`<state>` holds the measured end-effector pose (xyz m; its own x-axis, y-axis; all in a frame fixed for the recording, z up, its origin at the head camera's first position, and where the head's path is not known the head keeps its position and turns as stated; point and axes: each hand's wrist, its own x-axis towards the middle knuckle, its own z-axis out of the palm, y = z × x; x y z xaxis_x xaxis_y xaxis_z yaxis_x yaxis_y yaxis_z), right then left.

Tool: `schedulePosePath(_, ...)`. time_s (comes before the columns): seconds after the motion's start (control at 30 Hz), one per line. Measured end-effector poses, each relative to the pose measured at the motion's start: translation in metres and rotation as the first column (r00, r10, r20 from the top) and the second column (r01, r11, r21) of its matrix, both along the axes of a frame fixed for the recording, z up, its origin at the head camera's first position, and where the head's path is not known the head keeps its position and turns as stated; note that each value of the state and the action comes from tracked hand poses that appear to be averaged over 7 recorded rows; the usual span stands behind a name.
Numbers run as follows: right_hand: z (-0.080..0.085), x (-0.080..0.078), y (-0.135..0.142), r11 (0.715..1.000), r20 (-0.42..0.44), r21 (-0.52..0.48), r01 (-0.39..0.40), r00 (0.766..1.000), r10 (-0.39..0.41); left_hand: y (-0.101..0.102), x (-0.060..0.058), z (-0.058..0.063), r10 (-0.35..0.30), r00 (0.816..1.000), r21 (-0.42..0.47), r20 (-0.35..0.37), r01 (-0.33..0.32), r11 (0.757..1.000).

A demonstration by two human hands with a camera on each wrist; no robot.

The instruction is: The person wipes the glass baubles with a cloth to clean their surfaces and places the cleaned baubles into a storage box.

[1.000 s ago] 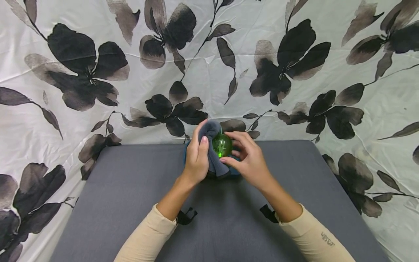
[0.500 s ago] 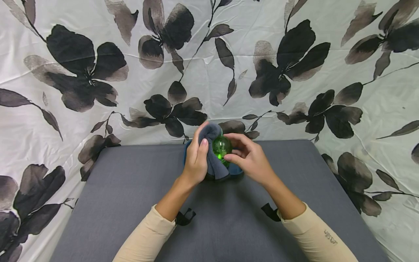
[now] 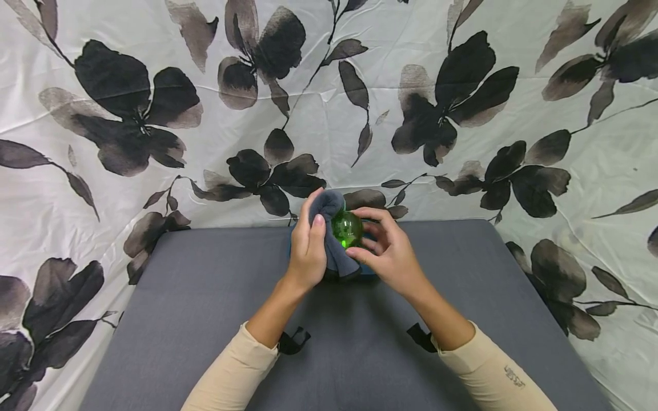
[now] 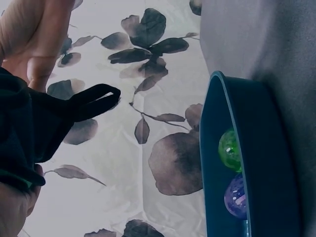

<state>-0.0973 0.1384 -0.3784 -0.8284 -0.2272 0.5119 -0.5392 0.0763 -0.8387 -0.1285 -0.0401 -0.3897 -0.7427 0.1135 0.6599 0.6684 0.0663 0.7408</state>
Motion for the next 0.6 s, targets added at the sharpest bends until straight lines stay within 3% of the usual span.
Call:
schedulePosePath(0.33,-0.003,-0.003,-0.001,0.996,-0.129,0.048,0.073,0.989,-0.066,-0.001,0.002,-0.002,-0.019,1.000,-0.007,0.016,0.019,1.000)
schedulePosePath(0.6,0.006,-0.007,0.007,0.990,-0.034,0.140,0.015,0.999,-0.010,-0.007,-0.003,-0.002,-0.063,0.998,0.003,-0.018,0.063,0.998)
